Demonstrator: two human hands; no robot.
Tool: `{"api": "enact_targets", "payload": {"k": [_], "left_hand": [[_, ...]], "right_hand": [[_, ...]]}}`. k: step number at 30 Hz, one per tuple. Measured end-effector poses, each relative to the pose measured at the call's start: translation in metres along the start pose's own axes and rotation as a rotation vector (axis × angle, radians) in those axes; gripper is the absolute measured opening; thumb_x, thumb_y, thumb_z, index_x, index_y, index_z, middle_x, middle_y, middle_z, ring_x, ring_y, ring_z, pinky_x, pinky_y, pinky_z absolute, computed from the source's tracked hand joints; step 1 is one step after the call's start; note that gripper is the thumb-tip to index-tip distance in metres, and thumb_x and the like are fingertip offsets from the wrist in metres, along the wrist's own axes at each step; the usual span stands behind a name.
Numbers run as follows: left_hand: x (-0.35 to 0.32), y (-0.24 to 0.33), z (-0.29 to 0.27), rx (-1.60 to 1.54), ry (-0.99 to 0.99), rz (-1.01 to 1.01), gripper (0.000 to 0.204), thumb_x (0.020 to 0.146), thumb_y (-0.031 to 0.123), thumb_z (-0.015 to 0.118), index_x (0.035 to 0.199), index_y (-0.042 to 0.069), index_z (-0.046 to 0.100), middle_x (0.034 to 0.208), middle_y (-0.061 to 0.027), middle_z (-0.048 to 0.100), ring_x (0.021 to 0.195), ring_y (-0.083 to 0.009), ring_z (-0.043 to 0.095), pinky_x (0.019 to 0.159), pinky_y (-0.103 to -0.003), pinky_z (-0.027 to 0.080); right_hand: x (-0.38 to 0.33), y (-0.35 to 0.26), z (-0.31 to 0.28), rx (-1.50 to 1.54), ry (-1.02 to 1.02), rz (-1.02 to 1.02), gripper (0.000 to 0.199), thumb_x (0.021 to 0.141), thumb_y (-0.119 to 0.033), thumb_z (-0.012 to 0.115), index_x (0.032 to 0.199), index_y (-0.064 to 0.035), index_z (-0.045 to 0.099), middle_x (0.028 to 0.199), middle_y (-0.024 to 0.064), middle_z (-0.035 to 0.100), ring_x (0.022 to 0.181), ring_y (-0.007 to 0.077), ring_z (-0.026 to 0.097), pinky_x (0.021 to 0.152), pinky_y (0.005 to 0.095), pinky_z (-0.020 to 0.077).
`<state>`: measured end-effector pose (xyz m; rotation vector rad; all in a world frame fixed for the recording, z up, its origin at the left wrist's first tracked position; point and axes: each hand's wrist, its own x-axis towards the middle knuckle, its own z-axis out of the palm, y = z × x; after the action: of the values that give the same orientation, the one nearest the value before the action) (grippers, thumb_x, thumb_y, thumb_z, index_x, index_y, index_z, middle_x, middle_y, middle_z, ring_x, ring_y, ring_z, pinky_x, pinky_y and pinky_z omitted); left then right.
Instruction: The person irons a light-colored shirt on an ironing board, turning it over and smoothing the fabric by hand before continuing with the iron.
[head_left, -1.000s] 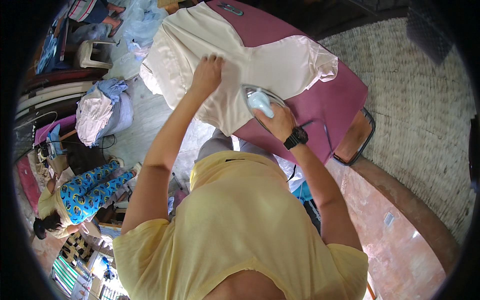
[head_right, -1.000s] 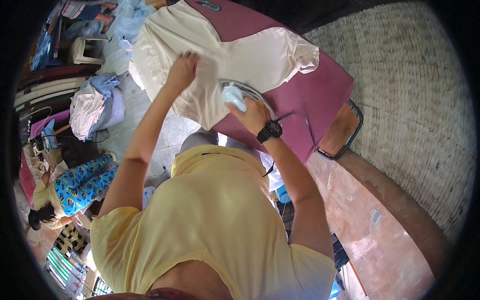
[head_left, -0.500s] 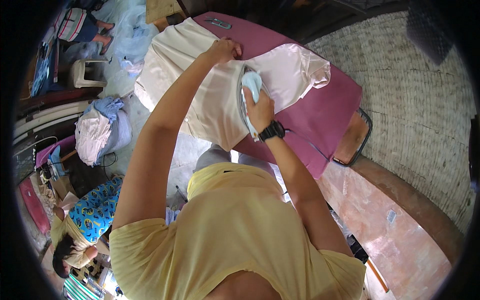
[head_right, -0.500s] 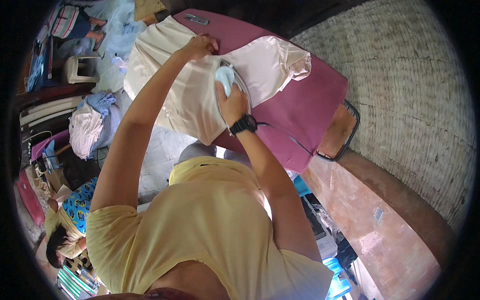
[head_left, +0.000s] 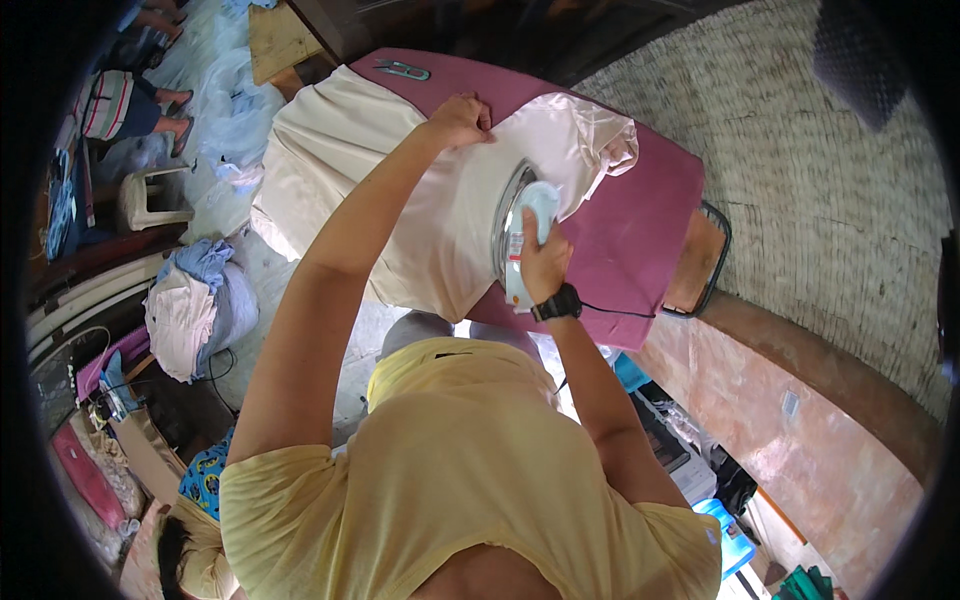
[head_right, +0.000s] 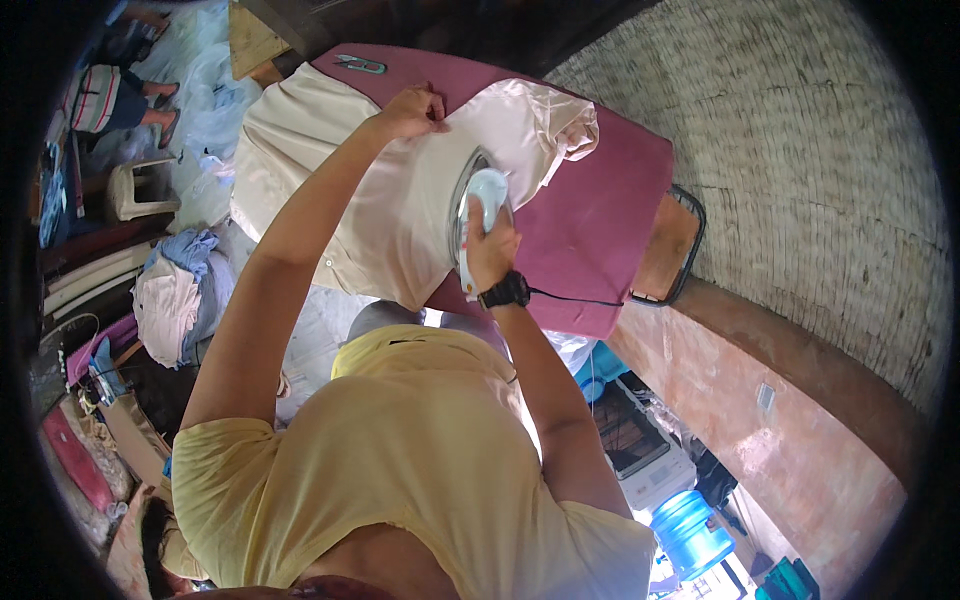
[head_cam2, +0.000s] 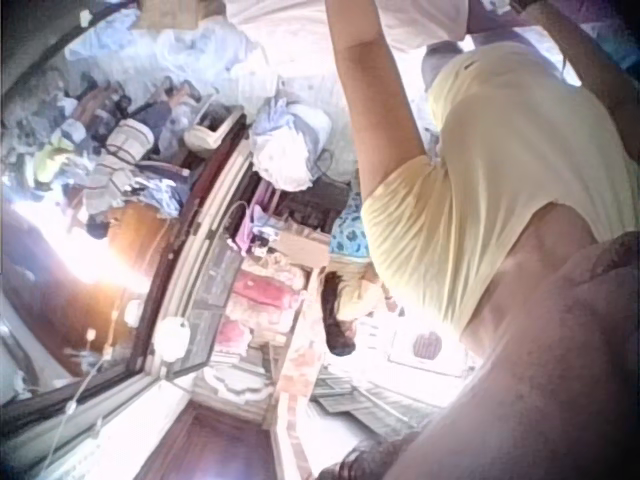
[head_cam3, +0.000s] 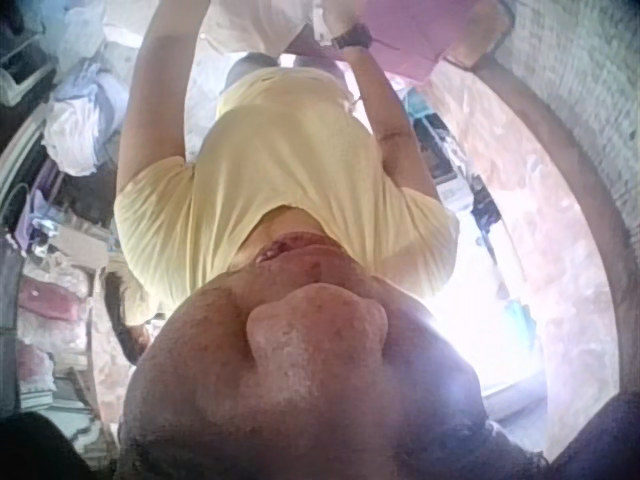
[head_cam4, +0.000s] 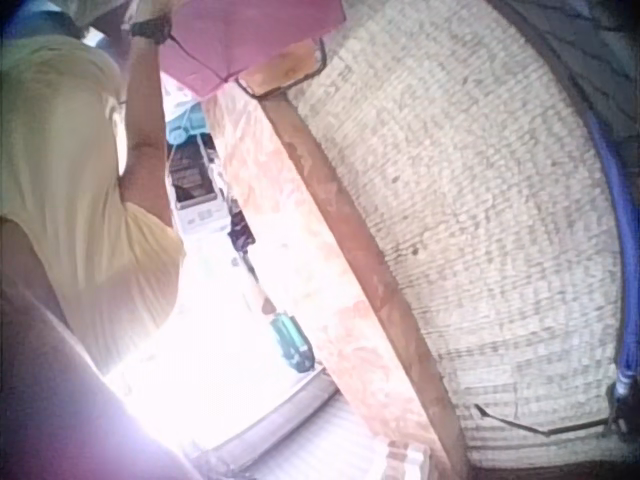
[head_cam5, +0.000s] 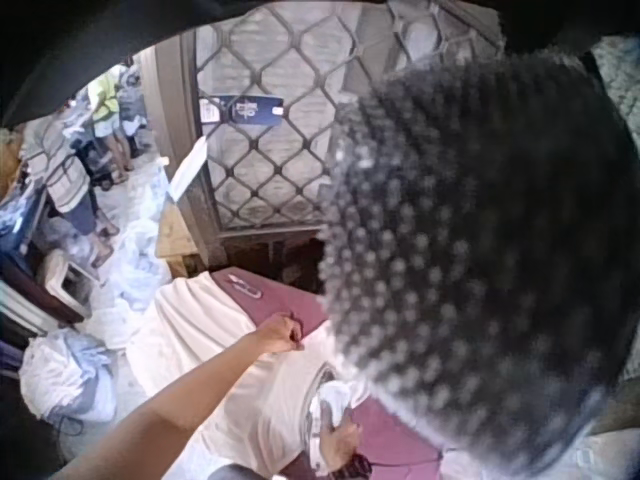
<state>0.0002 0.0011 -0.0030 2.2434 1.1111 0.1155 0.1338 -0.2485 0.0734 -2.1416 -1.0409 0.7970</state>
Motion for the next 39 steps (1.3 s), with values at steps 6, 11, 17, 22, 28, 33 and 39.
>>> {"api": "enact_targets", "payload": {"k": [6,11,17,22,28,33,39], "left_hand": [[0.027,-0.008,-0.014,-0.220,-0.040,-0.045,0.016,0.078,0.012,0.070,0.093,0.009,0.074,0.103,-0.0127,0.070,0.101,-0.0282,0.067,0.090,-0.038,0.053],[0.102,0.018,-0.011,-0.379,0.233,0.097,0.030,0.078,0.003,0.062,0.107,0.003,0.070,0.103,-0.0136,0.073,0.100,-0.0282,0.070,0.089,-0.036,0.055],[0.135,0.082,0.029,0.164,0.116,0.219,0.034,0.077,0.016,0.071,0.110,0.009,0.069,0.111,-0.0131,0.070,0.110,-0.0301,0.065,0.093,-0.037,0.052],[0.144,0.087,0.015,-0.481,-0.142,0.279,0.029,0.082,0.002,0.067,0.109,0.008,0.061,0.106,-0.0078,0.069,0.100,-0.0181,0.063,0.088,-0.032,0.050],[0.119,0.041,-0.017,-0.850,0.156,0.330,0.023,0.093,-0.003,0.060,0.114,0.007,0.061,0.118,-0.0062,0.068,0.107,-0.0138,0.063,0.095,-0.027,0.049],[0.069,-0.004,-0.018,-0.409,0.068,-0.037,0.016,0.095,0.014,0.067,0.108,0.004,0.065,0.108,-0.0049,0.068,0.096,-0.0125,0.064,0.084,-0.028,0.051],[0.028,-0.024,-0.001,-0.309,0.023,-0.086,0.024,0.095,0.030,0.068,0.097,0.006,0.072,0.098,-0.0076,0.066,0.085,-0.0186,0.062,0.078,-0.034,0.050]], "right_hand": [[0.124,-0.025,0.016,0.027,0.248,-0.186,0.060,0.097,-0.049,0.057,0.098,0.0102,0.065,0.083,0.0291,0.067,0.081,0.0422,0.068,0.075,0.0481,0.0523],[0.111,-0.025,0.028,0.120,0.317,-0.164,0.050,0.097,-0.043,0.062,0.093,0.0067,0.066,0.061,0.0111,0.061,0.048,0.0201,0.059,0.049,0.0386,0.0490],[0.032,0.009,0.056,0.530,0.143,0.042,0.037,0.099,-0.036,0.062,0.101,0.0015,0.064,0.062,0.0052,0.054,0.050,0.0138,0.053,0.046,0.0320,0.0413],[0.096,-0.002,0.045,0.437,0.292,0.031,0.033,0.099,-0.032,0.063,0.094,-0.0005,0.059,0.055,0.0008,0.050,0.039,0.0106,0.047,0.034,0.0299,0.0368],[0.146,-0.017,0.034,0.385,0.302,0.153,0.042,0.096,-0.038,0.065,0.092,0.0026,0.060,0.052,0.0042,0.052,0.035,0.0153,0.050,0.032,0.0309,0.0395],[0.123,-0.030,0.032,0.357,0.220,0.013,0.054,0.096,-0.048,0.062,0.087,0.0061,0.062,0.054,0.0080,0.057,0.038,0.0173,0.055,0.037,0.0348,0.0456],[0.140,-0.043,0.024,0.177,0.176,0.057,0.059,0.096,-0.049,0.059,0.085,0.0090,0.067,0.067,0.0261,0.064,0.064,0.0392,0.068,0.062,0.0472,0.0523]]}}
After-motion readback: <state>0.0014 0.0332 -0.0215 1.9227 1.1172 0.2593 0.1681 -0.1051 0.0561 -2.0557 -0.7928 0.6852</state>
